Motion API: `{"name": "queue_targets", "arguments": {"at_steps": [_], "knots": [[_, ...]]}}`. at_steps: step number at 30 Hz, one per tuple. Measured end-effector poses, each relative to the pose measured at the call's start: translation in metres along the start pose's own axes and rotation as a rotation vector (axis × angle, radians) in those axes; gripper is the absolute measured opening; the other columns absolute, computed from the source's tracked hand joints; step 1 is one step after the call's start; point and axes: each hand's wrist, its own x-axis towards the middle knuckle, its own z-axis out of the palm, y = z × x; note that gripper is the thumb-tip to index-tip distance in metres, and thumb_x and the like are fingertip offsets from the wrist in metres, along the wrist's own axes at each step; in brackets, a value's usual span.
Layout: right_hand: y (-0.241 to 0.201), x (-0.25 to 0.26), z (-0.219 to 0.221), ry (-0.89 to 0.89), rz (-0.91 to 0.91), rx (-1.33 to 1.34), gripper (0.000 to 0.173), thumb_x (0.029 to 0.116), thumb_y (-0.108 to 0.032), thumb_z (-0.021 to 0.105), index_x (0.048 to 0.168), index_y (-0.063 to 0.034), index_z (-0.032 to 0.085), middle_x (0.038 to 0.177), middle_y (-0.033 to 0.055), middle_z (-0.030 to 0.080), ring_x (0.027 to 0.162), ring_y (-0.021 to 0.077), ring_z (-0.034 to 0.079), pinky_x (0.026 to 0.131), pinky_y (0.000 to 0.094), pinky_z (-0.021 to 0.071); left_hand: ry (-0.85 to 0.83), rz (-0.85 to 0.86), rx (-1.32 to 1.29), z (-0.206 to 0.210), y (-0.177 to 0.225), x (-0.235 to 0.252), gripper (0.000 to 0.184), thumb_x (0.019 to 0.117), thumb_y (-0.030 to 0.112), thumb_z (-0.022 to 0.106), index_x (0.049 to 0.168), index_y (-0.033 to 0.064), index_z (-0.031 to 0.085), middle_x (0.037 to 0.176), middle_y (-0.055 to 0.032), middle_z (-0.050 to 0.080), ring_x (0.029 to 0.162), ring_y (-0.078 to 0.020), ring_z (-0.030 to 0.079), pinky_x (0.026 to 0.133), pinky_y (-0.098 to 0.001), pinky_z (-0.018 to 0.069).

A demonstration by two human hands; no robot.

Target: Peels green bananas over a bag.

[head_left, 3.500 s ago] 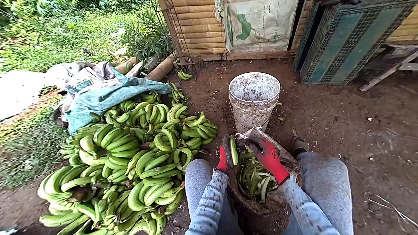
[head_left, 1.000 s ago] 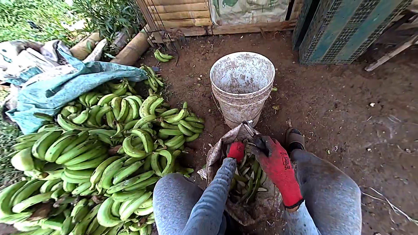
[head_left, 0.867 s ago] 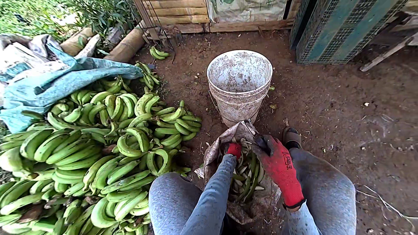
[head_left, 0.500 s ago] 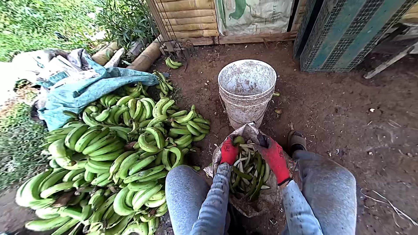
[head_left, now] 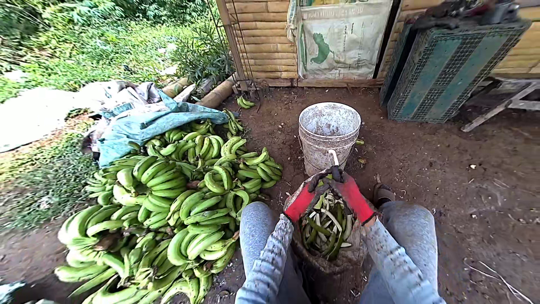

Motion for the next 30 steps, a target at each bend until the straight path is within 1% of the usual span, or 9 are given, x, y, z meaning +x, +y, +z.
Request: {"name": "queue_targets", "arguments": {"at_steps": [3, 5, 8, 11, 14, 16, 20, 27, 30], "knots": [[-0.028, -0.004, -0.021, 0.045, -0.208, -0.381, 0.051, 0.1077, -0.041, 0.05, 0.153, -0.0172, 0.048, 0.124, 0.0183, 0.067, 0.102, 0.0299, 0.068, 0.092, 0.0514, 0.0536, 0.078, -0.069, -0.419, -0.005, 0.023, -0.003, 0.04, 0.108, 0.025, 0.036, 0.14, 0.0064, 0.05, 0.081, -0.0064, 0.063, 0.058, -0.0129, 0.06, 0.051, -0.027, 0.0539], [-0.038, -0.01, -0.031, 0.138, -0.372, -0.493, 0.042, 0.1098, -0.032, 0.045, 0.149, -0.0205, 0.055, 0.127, 0.0164, 0.069, 0.115, 0.0337, 0.067, 0.102, 0.0572, 0.0496, 0.17, 0.001, -0.612, -0.015, 0.025, -0.001, 0.039, 0.1043, 0.023, 0.029, 0.13, 0.005, 0.053, 0.075, -0.0075, 0.064, 0.056, -0.0138, 0.062, 0.05, -0.0261, 0.0535], [-0.033, -0.028, -0.021, 0.079, -0.486, -0.49, 0.039, 0.1022, -0.03, 0.059, 0.139, -0.0175, 0.065, 0.125, 0.0105, 0.071, 0.114, 0.0238, 0.068, 0.102, 0.0467, 0.0528, 0.304, 0.1, -0.727, -0.022, 0.027, 0.002, 0.037, 0.1033, 0.021, 0.029, 0.12, 0.0028, 0.057, 0.077, -0.0093, 0.066, 0.059, -0.0151, 0.064, 0.052, -0.0273, 0.0555], [-0.013, -0.043, 0.0, -0.009, -0.575, -0.516, 0.039, 0.097, -0.035, 0.065, 0.13, -0.0143, 0.071, 0.123, 0.0126, 0.07, 0.114, 0.0253, 0.067, 0.101, 0.0458, 0.0536, 0.366, 0.131, -0.713, -0.02, 0.022, 0.008, 0.042, 0.1112, 0.031, 0.026, 0.127, 0.0063, 0.056, 0.082, -0.0068, 0.066, 0.065, -0.0129, 0.065, 0.058, -0.0273, 0.0573], [0.001, -0.036, 0.006, -0.044, -0.539, -0.659, 0.037, 0.0965, -0.027, 0.064, 0.131, -0.0151, 0.07, 0.129, 0.0199, 0.067, 0.123, 0.0378, 0.062, 0.106, 0.0554, 0.0474, 0.393, 0.084, -0.764, -0.01, 0.012, 0.012, 0.044, 0.1129, 0.033, 0.026, 0.121, 0.0049, 0.058, 0.08, -0.007, 0.065, 0.063, -0.0129, 0.065, 0.057, -0.0268, 0.0569], [0.003, -0.023, 0.004, -0.007, -0.478, -0.704, 0.038, 0.0965, -0.021, 0.061, 0.134, -0.0148, 0.069, 0.131, 0.0251, 0.063, 0.125, 0.0441, 0.058, 0.106, 0.0606, 0.0442, 0.365, 0.105, -0.583, -0.001, -0.003, 0.002, 0.043, 0.1124, 0.027, 0.027, 0.136, 0.0033, 0.054, 0.092, -0.0068, 0.067, 0.073, -0.0118, 0.066, 0.066, -0.0278, 0.0576], [0.0, 0.005, 0.0, 0.139, -0.317, -0.722, 0.038, 0.0991, -0.016, 0.059, 0.136, -0.011, 0.067, 0.132, 0.0283, 0.061, 0.126, 0.0468, 0.057, 0.107, 0.0613, 0.0417, 0.41, -0.014, -0.413, 0.013, -0.033, -0.005, 0.048, 0.113, 0.036, 0.026, 0.126, 0.0024, 0.058, 0.082, -0.0081, 0.065, 0.062, -0.0148, 0.062, 0.055, -0.0303, 0.0552], [0.007, 0.011, -0.007, 0.28, -0.133, -0.584, 0.04, 0.1012, -0.013, 0.056, 0.141, -0.01, 0.06, 0.133, 0.0266, 0.062, 0.124, 0.0433, 0.06, 0.107, 0.0574, 0.0462, 0.236, -0.084, 0.237, 0.006, -0.017, -0.008, 0.046, 0.1064, 0.035, 0.052, 0.143, 0.0062, 0.057, 0.134, -0.0121, 0.065, 0.122, -0.0156, 0.062, 0.108, -0.0352, 0.0473], [0.004, 0.004, -0.014, 0.228, -0.135, -0.547, 0.041, 0.102, -0.013, 0.056, 0.142, -0.0086, 0.058, 0.132, 0.0256, 0.062, 0.122, 0.0403, 0.062, 0.106, 0.055, 0.0473, 0.443, -0.174, 0.108, 0.002, -0.026, -0.009, 0.044, 0.1106, 0.028, 0.043, 0.141, -0.0014, 0.054, 0.129, -0.0191, 0.064, 0.116, -0.0204, 0.063, 0.104, -0.038, 0.0488]]}}
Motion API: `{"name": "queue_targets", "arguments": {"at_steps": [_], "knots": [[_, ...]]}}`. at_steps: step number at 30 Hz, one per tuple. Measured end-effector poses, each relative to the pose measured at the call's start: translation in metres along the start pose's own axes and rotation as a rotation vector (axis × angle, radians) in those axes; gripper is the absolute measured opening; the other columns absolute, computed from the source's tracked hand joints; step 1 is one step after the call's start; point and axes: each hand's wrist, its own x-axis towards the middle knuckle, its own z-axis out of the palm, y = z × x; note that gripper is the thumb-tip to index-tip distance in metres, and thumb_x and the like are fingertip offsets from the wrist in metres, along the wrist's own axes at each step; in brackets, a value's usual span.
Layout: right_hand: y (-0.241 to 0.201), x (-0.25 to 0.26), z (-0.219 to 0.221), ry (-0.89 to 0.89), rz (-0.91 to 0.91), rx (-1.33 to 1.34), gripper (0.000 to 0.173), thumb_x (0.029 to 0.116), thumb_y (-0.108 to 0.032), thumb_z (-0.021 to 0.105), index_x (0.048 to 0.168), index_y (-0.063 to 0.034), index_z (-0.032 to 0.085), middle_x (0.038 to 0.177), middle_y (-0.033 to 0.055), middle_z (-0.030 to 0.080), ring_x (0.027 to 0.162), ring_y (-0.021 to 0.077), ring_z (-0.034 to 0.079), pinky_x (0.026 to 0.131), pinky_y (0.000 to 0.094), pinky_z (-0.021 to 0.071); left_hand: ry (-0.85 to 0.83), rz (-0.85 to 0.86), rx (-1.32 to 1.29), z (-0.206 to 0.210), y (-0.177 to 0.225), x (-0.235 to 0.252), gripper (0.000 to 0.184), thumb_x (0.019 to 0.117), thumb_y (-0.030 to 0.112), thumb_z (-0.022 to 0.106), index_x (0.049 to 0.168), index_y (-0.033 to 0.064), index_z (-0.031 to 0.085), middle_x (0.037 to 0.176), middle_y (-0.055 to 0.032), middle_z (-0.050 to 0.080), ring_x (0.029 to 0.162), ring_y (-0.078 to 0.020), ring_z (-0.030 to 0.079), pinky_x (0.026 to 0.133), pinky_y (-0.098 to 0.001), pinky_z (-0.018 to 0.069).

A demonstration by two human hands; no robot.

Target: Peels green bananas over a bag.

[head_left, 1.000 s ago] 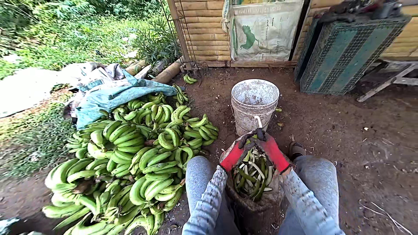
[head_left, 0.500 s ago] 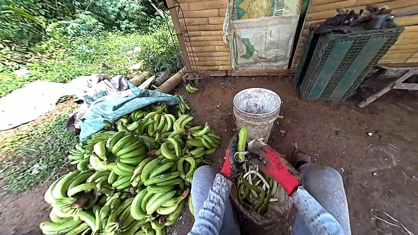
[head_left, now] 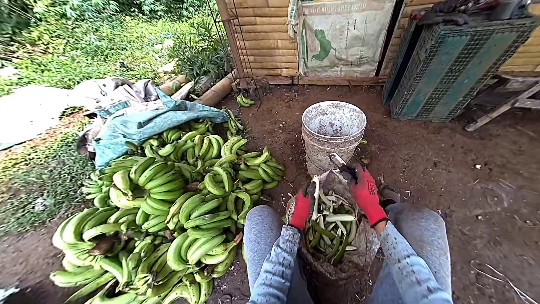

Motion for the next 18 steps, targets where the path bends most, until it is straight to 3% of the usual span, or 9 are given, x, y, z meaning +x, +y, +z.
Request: {"name": "queue_targets", "arguments": {"at_steps": [2, 3, 5, 8, 10, 12, 14, 15, 18], "knots": [[-0.002, -0.028, 0.008, -0.055, -0.157, 0.037, 0.039, 0.1004, -0.019, 0.057, 0.138, -0.0083, 0.063, 0.129, 0.0214, 0.065, 0.119, 0.0349, 0.064, 0.105, 0.0504, 0.0498, 0.133, -0.03, -0.321, -0.002, 0.0, 0.015, 0.039, 0.1124, 0.023, 0.035, 0.135, -0.0043, 0.053, 0.106, -0.0145, 0.064, 0.088, -0.0149, 0.063, 0.081, -0.0313, 0.0553], [-0.005, -0.041, 0.012, -0.099, -0.223, 0.021, 0.039, 0.0993, -0.021, 0.059, 0.136, -0.0085, 0.065, 0.128, 0.0202, 0.066, 0.119, 0.0339, 0.064, 0.105, 0.0495, 0.0501, 0.136, -0.016, -0.485, -0.004, 0.001, 0.021, 0.04, 0.113, 0.025, 0.032, 0.136, -0.0022, 0.051, 0.102, -0.0121, 0.064, 0.083, -0.0138, 0.063, 0.076, -0.0303, 0.0556], [-0.013, -0.058, 0.019, -0.198, -0.287, -0.1, 0.041, 0.0966, -0.02, 0.06, 0.135, -0.0068, 0.066, 0.131, 0.0255, 0.063, 0.123, 0.0418, 0.06, 0.106, 0.0559, 0.0472, 0.089, 0.012, -0.787, -0.005, 0.001, 0.026, 0.043, 0.1129, 0.034, 0.028, 0.131, 0.0038, 0.052, 0.092, -0.0093, 0.065, 0.075, -0.0158, 0.065, 0.069, -0.0315, 0.0576], [-0.022, -0.052, 0.02, -0.241, -0.309, -0.275, 0.04, 0.0944, -0.015, 0.061, 0.133, -0.0061, 0.067, 0.134, 0.0328, 0.058, 0.128, 0.0513, 0.053, 0.107, 0.0639, 0.0402, 0.016, -0.009, -1.002, -0.005, 0.002, 0.023, 0.043, 0.1122, 0.038, 0.027, 0.12, 0.0061, 0.055, 0.085, -0.0092, 0.065, 0.069, -0.0181, 0.066, 0.062, -0.0324, 0.0583], [-0.021, -0.038, 0.022, -0.231, -0.269, -0.292, 0.042, 0.095, -0.013, 0.06, 0.137, -0.0065, 0.064, 0.138, 0.0332, 0.055, 0.132, 0.0513, 0.05, 0.11, 0.0635, 0.0372, -0.054, -0.012, -0.865, -0.008, -0.004, 0.019, 0.041, 0.1128, 0.033, 0.027, 0.126, 0.0031, 0.053, 0.091, -0.0112, 0.066, 0.073, -0.018, 0.067, 0.065, -0.0323, 0.0587], [-0.011, -0.017, 0.023, -0.133, -0.156, -0.236, 0.043, 0.0966, -0.013, 0.059, 0.14, -0.0082, 0.063, 0.14, 0.032, 0.055, 0.132, 0.0501, 0.051, 0.11, 0.0635, 0.0384, -0.161, -0.029, -0.466, -0.012, -0.009, 0.011, 0.038, 0.1119, 0.024, 0.035, 0.137, 0.0001, 0.051, 0.107, -0.0123, 0.068, 0.089, -0.0159, 0.067, 0.08, -0.0325, 0.0584], [-0.004, 0.004, 0.017, -0.073, -0.024, -0.214, 0.043, 0.1001, -0.013, 0.056, 0.143, -0.0117, 0.059, 0.14, 0.0304, 0.055, 0.131, 0.0491, 0.052, 0.109, 0.0637, 0.0392, -0.242, -0.059, -0.053, -0.014, -0.014, 0.008, 0.043, 0.1102, 0.029, 0.042, 0.143, 0.004, 0.054, 0.129, -0.0136, 0.066, 0.114, -0.0165, 0.065, 0.102, -0.0378, 0.0516], [-0.002, 0.007, 0.013, -0.059, 0.005, -0.188, 0.043, 0.1007, -0.013, 0.056, 0.144, -0.0121, 0.058, 0.139, 0.0299, 0.056, 0.13, 0.0484, 0.053, 0.108, 0.0627, 0.0408, -0.232, -0.067, -0.036, -0.011, -0.017, 0.008, 0.044, 0.1107, 0.031, 0.041, 0.145, 0.0045, 0.053, 0.132, -0.0141, 0.065, 0.117, -0.0169, 0.064, 0.104, -0.038, 0.0508], [-0.006, -0.016, 0.015, -0.131, -0.102, -0.107, 0.042, 0.0997, -0.02, 0.058, 0.141, -0.0123, 0.061, 0.136, 0.0266, 0.059, 0.127, 0.0442, 0.057, 0.107, 0.0604, 0.0437, -0.065, -0.068, -0.485, -0.003, -0.014, 0.018, 0.043, 0.1123, 0.028, 0.036, 0.145, 0.0019, 0.043, 0.108, -0.014, 0.067, 0.089, -0.0175, 0.068, 0.08, -0.0343, 0.059]]}}
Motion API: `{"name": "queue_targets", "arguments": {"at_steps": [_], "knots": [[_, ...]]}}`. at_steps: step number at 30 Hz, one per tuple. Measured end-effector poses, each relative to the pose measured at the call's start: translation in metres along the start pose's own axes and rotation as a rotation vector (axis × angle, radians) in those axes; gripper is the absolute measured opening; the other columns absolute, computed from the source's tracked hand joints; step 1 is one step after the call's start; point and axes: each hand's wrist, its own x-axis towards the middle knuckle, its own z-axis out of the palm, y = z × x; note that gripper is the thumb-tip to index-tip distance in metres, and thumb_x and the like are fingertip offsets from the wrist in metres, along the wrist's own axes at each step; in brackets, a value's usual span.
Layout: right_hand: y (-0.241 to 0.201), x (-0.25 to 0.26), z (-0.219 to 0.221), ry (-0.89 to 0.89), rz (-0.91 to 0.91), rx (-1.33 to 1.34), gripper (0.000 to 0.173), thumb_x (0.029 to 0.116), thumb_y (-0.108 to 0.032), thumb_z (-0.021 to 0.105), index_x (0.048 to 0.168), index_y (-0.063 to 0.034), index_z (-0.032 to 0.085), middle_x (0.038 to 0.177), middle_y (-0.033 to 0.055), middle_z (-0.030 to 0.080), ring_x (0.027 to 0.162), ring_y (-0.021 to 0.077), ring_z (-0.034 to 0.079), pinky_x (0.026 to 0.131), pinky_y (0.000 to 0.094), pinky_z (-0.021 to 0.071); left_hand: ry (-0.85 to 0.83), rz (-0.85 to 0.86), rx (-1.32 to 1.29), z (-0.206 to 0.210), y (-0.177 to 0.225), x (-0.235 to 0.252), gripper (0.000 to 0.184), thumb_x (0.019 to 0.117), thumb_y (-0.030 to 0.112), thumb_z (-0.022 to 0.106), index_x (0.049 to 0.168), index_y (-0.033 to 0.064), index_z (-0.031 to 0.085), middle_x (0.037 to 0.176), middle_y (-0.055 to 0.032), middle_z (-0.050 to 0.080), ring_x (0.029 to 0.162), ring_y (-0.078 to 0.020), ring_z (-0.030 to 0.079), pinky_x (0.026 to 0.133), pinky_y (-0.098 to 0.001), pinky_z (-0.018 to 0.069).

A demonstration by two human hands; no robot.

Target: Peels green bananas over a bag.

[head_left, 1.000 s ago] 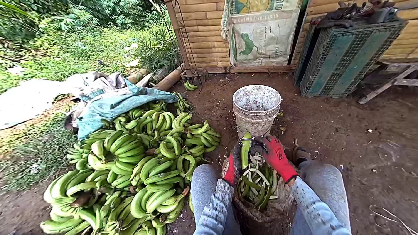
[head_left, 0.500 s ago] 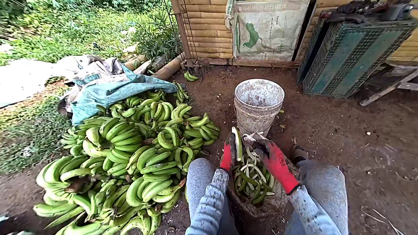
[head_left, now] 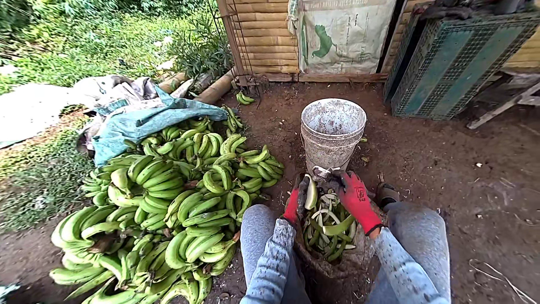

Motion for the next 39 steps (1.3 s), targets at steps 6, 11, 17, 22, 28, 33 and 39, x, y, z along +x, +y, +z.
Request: {"name": "queue_targets", "arguments": {"at_steps": [6, 11, 17, 22, 28, 33, 39], "knots": [[-0.024, -0.037, 0.015, -0.067, -0.098, -0.117, 0.042, 0.0949, -0.017, 0.062, 0.136, -0.008, 0.066, 0.136, 0.0324, 0.058, 0.128, 0.0513, 0.054, 0.106, 0.0644, 0.0407, 0.105, 0.088, -0.491, 0.004, 0.008, 0.008, 0.032, 0.1119, 0.028, 0.029, 0.118, 0.0066, 0.052, 0.085, -0.0074, 0.063, 0.072, -0.0165, 0.065, 0.067, -0.0328, 0.0572], [-0.019, -0.007, 0.017, -0.102, -0.013, -0.108, 0.046, 0.0985, -0.014, 0.056, 0.144, -0.0137, 0.06, 0.14, 0.028, 0.056, 0.132, 0.0468, 0.052, 0.11, 0.0602, 0.0402, 0.197, 0.202, 0.098, 0.016, 0.0, -0.01, 0.042, 0.1119, 0.017, 0.034, 0.147, -0.0046, 0.044, 0.132, -0.0202, 0.06, 0.114, -0.0168, 0.06, 0.102, -0.0313, 0.0479], [0.004, 0.015, 0.012, -0.031, 0.108, -0.007, 0.037, 0.1029, -0.019, 0.055, 0.137, -0.0104, 0.064, 0.129, 0.0249, 0.065, 0.122, 0.0404, 0.061, 0.106, 0.0558, 0.0456, 0.128, 0.024, 0.282, 0.021, -0.003, -0.018, 0.036, 0.1117, 0.016, 0.036, 0.133, -0.0054, 0.057, 0.116, -0.0171, 0.067, 0.103, -0.0164, 0.065, 0.093, -0.0305, 0.053], [-0.001, -0.025, 0.016, -0.076, -0.383, 0.089, 0.035, 0.0948, -0.03, 0.067, 0.128, -0.0195, 0.074, 0.121, 0.0195, 0.069, 0.117, 0.0373, 0.063, 0.105, 0.0553, 0.0466, 0.032, -0.075, -0.719, -0.005, 0.014, 0.008, 0.055, 0.1103, 0.045, 0.02, 0.093, 0.0082, 0.056, 0.06, -0.0015, 0.056, 0.047, -0.0097, 0.057, 0.045, -0.023, 0.0513], [-0.007, -0.031, 0.022, 0.023, -0.53, -0.067, 0.036, 0.091, -0.024, 0.068, 0.127, -0.0191, 0.074, 0.117, 0.0266, 0.07, 0.111, 0.0512, 0.064, 0.1, 0.0677, 0.045, 0.043, -0.045, -0.785, -0.001, 0.02, 0.002, 0.047, 0.1112, 0.037, 0.022, 0.098, 0.0084, 0.057, 0.062, -0.0008, 0.055, 0.047, -0.0091, 0.055, 0.045, -0.022, 0.0503], [-0.012, -0.027, 0.015, -0.033, -0.503, -0.043, 0.035, 0.0936, -0.027, 0.066, 0.126, -0.0162, 0.075, 0.119, 0.0257, 0.069, 0.114, 0.0482, 0.063, 0.102, 0.0648, 0.044, 0.084, -0.059, -0.823, 0.0, 0.018, -0.002, 0.05, 0.1112, 0.04, 0.018, 0.093, 0.009, 0.054, 0.059, -0.0002, 0.053, 0.046, -0.0097, 0.054, 0.044, -0.0227, 0.0497], [-0.017, -0.008, 0.027, -0.084, -0.048, -0.026, 0.043, 0.0984, -0.021, 0.057, 0.14, -0.0128, 0.063, 0.135, 0.0257, 0.061, 0.126, 0.0436, 0.058, 0.109, 0.0571, 0.0436, 0.067, 0.176, -0.013, 0.006, -0.009, -0.011, 0.035, 0.1111, 0.024, 0.037, 0.127, 0.0016, 0.059, 0.097, -0.0081, 0.066, 0.081, -0.0118, 0.064, 0.075, -0.0294, 0.0569]]}}
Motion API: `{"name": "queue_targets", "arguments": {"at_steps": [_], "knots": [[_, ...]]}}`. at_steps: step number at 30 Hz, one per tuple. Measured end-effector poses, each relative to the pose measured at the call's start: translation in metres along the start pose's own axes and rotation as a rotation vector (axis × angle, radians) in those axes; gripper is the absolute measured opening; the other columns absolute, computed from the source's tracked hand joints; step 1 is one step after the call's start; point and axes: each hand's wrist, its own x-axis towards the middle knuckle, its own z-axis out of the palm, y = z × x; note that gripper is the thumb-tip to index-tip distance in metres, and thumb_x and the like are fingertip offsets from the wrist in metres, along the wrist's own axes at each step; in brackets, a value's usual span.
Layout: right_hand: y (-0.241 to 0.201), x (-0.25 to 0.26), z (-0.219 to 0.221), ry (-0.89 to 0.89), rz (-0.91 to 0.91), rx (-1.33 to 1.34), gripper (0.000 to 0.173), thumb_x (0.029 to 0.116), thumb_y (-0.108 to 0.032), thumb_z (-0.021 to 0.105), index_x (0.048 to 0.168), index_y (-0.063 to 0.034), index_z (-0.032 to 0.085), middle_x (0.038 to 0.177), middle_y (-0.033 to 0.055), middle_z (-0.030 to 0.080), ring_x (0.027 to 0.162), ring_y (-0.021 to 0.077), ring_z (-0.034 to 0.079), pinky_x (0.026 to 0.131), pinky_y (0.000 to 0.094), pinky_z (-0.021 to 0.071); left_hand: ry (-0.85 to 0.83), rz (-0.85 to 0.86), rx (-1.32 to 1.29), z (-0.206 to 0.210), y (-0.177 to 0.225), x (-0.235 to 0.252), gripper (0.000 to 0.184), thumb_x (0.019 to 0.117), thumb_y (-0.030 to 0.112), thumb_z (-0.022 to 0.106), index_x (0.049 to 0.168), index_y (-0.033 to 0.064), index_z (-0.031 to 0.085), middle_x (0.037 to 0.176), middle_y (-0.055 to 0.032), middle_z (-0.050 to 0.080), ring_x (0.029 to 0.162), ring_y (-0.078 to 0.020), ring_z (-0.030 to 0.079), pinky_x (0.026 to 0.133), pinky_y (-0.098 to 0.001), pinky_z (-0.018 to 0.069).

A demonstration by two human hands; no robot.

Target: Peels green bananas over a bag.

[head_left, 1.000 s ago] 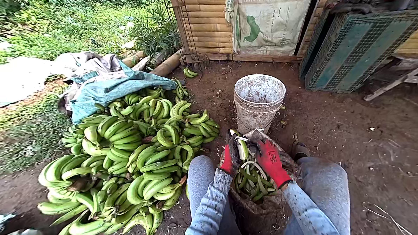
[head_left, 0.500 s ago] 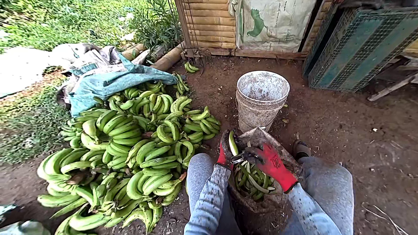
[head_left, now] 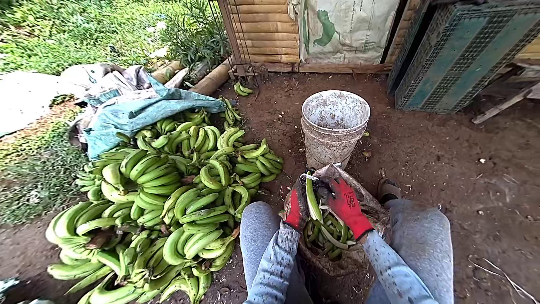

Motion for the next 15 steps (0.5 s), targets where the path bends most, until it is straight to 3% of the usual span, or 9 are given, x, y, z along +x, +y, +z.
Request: {"name": "queue_targets", "arguments": {"at_steps": [3, 6, 8, 9, 10, 12, 13, 14, 15], "knots": [[0.011, 0.013, 0.008, -0.031, 0.141, -0.002, 0.044, 0.1011, -0.021, 0.054, 0.144, -0.0116, 0.058, 0.138, 0.0244, 0.059, 0.128, 0.0406, 0.058, 0.109, 0.0543, 0.0447, 0.05, -0.071, 0.214, 0.001, -0.022, 0.0, 0.038, 0.1114, 0.025, 0.04, 0.13, -0.0005, 0.062, 0.114, -0.015, 0.068, 0.099, -0.0162, 0.066, 0.091, -0.0333, 0.0552], [0.018, 0.012, 0.008, 0.022, 0.117, 0.097, 0.043, 0.1003, -0.019, 0.056, 0.142, -0.0107, 0.061, 0.134, 0.0222, 0.063, 0.124, 0.0363, 0.061, 0.108, 0.0504, 0.0472, 0.079, -0.103, 0.165, 0.005, -0.016, 0.001, 0.044, 0.1127, 0.03, 0.035, 0.134, 0.0014, 0.06, 0.118, -0.0148, 0.067, 0.103, -0.0163, 0.066, 0.093, -0.0344, 0.055], [0.017, 0.01, 0.006, 0.036, 0.096, 0.129, 0.042, 0.1001, -0.018, 0.056, 0.141, -0.0101, 0.061, 0.133, 0.0217, 0.064, 0.122, 0.035, 0.063, 0.108, 0.0496, 0.0475, 0.102, -0.032, 0.198, 0.018, 0.0, -0.005, 0.037, 0.1107, 0.024, 0.043, 0.127, -0.0024, 0.062, 0.11, -0.0134, 0.068, 0.097, -0.0117, 0.066, 0.09, -0.0292, 0.0551], [0.016, 0.009, 0.006, 0.034, 0.108, 0.127, 0.042, 0.1006, -0.018, 0.055, 0.142, -0.0099, 0.061, 0.133, 0.0219, 0.063, 0.123, 0.0351, 0.063, 0.108, 0.0498, 0.0473, 0.09, -0.001, 0.267, 0.022, 0.003, -0.007, 0.034, 0.1087, 0.021, 0.048, 0.128, -0.004, 0.062, 0.114, -0.0141, 0.069, 0.102, -0.0111, 0.066, 0.094, -0.0278, 0.0535], [0.016, 0.008, 0.008, 0.034, 0.135, 0.118, 0.042, 0.1015, -0.019, 0.054, 0.142, -0.01, 0.06, 0.134, 0.0219, 0.063, 0.123, 0.0354, 0.063, 0.108, 0.0502, 0.0473, 0.04, 0.005, 0.4, 0.022, 0.003, -0.01, 0.037, 0.1078, 0.02, 0.051, 0.134, -0.0047, 0.059, 0.127, -0.0172, 0.066, 0.117, -0.0144, 0.063, 0.105, -0.0298, 0.0482], [0.019, 0.009, 0.008, 0.056, 0.188, 0.117, 0.041, 0.1038, -0.022, 0.052, 0.143, -0.0108, 0.06, 0.134, 0.0207, 0.064, 0.124, 0.0347, 0.062, 0.108, 0.0507, 0.0469, -0.089, 0.014, 0.756, 0.021, 0.009, -0.015, 0.045, 0.1072, 0.024, 0.05, 0.142, -0.0034, 0.055, 0.14, -0.0213, 0.061, 0.134, -0.0254, 0.055, 0.118, -0.0399, 0.0377], [0.022, 0.009, 0.006, 0.066, 0.19, 0.137, 0.041, 0.1039, -0.021, 0.052, 0.143, -0.0107, 0.06, 0.134, 0.0201, 0.064, 0.124, 0.0338, 0.062, 0.109, 0.0503, 0.0466, -0.108, -0.001, 0.8, 0.019, 0.011, -0.015, 0.044, 0.1067, 0.023, 0.049, 0.142, -0.0022, 0.056, 0.137, -0.0205, 0.062, 0.131, -0.026, 0.057, 0.115, -0.0411, 0.0397], [0.026, 0.007, 0.004, 0.07, 0.158, 0.173, 0.04, 0.103, -0.021, 0.054, 0.141, -0.011, 0.061, 0.134, 0.0186, 0.065, 0.124, 0.0317, 0.063, 0.109, 0.0487, 0.047, -0.068, -0.036, 0.669, 0.015, 0.008, -0.011, 0.039, 0.1081, 0.022, 0.047, 0.137, -0.0002, 0.06, 0.128, -0.0156, 0.067, 0.119, -0.019, 0.063, 0.106, -0.0346, 0.0472], [0.029, 0.004, 0.001, 0.061, 0.096, 0.22, 0.039, 0.1012, -0.021, 0.057, 0.138, -0.0116, 0.064, 0.132, 0.0169, 0.066, 0.121, 0.029, 0.064, 0.108, 0.0466, 0.0487, -0.014, -0.084, 0.43, 0.008, 0.004, -0.005, 0.034, 0.1102, 0.021, 0.043, 0.13, 0.0004, 0.062, 0.109, -0.0098, 0.068, 0.094, -0.0116, 0.065, 0.086, -0.0274, 0.0535]]}}
